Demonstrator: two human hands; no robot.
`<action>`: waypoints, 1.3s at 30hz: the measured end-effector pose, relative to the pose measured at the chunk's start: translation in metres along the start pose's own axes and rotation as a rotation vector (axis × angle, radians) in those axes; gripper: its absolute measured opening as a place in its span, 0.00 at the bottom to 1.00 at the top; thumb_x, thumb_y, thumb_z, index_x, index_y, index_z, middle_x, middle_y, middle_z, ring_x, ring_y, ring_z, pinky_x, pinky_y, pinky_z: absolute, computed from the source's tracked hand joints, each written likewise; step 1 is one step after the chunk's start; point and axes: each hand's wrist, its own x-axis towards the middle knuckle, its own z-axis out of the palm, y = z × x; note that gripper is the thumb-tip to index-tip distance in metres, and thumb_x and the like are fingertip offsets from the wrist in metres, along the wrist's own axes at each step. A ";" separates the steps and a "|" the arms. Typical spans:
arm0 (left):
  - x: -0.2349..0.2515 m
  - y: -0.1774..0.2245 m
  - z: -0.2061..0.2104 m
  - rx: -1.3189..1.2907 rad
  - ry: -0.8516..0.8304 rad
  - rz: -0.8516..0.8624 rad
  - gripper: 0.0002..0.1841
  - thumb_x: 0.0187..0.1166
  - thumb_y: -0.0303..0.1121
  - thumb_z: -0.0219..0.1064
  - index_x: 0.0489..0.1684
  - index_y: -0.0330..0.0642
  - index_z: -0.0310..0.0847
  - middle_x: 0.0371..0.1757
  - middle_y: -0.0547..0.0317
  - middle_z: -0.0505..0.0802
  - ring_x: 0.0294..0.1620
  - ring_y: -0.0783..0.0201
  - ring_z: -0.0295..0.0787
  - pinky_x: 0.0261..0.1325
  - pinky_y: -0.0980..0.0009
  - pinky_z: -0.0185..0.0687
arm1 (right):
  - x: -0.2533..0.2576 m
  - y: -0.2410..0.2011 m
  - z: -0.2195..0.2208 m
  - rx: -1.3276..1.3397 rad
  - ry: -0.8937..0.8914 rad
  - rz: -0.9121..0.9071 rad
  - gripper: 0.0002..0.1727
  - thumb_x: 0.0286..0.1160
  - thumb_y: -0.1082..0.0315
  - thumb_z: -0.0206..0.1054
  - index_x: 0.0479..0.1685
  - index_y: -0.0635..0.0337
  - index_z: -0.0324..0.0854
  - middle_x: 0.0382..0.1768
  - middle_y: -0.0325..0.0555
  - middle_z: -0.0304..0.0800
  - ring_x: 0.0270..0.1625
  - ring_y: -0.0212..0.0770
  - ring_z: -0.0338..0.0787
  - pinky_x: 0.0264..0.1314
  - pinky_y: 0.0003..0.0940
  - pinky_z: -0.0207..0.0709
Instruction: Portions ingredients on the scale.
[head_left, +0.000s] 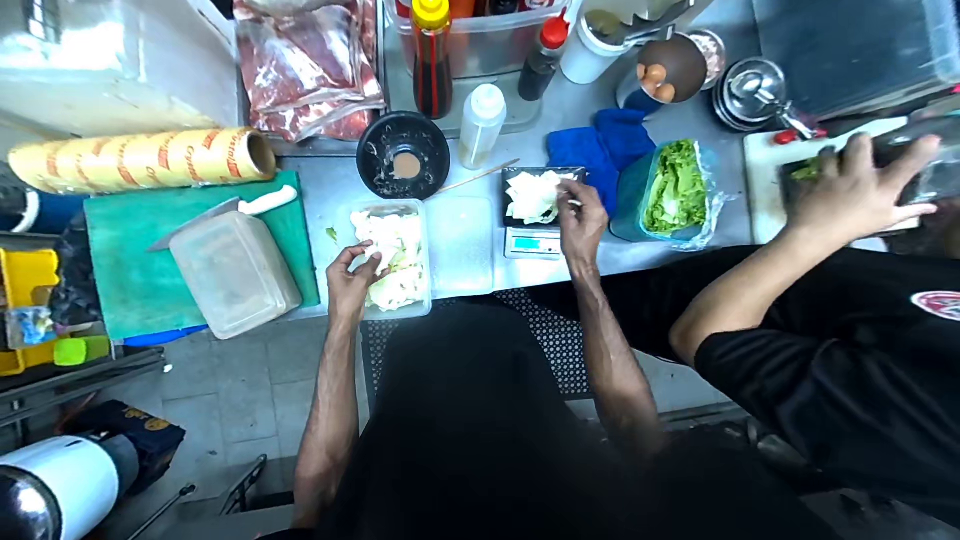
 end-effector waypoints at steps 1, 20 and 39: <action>0.001 0.001 0.003 0.043 0.008 0.000 0.14 0.76 0.28 0.75 0.57 0.40 0.84 0.74 0.52 0.85 0.52 0.52 0.95 0.51 0.51 0.96 | -0.010 -0.011 0.011 0.067 -0.053 -0.018 0.17 0.86 0.65 0.62 0.65 0.64 0.86 0.58 0.55 0.91 0.56 0.43 0.92 0.59 0.39 0.88; -0.027 0.044 0.057 0.212 -0.383 0.274 0.11 0.76 0.27 0.75 0.55 0.42 0.88 0.47 0.56 0.95 0.36 0.62 0.93 0.42 0.65 0.94 | -0.090 -0.093 0.073 0.532 -0.539 -0.081 0.13 0.78 0.71 0.72 0.58 0.61 0.90 0.47 0.48 0.92 0.34 0.35 0.91 0.36 0.31 0.91; -0.011 0.030 0.094 0.247 -0.514 0.183 0.24 0.73 0.28 0.79 0.69 0.46 0.81 0.68 0.57 0.90 0.62 0.57 0.92 0.62 0.58 0.93 | 0.019 0.040 0.021 -0.233 0.103 -0.341 0.10 0.82 0.71 0.65 0.47 0.64 0.92 0.57 0.54 0.91 0.61 0.45 0.91 0.68 0.35 0.84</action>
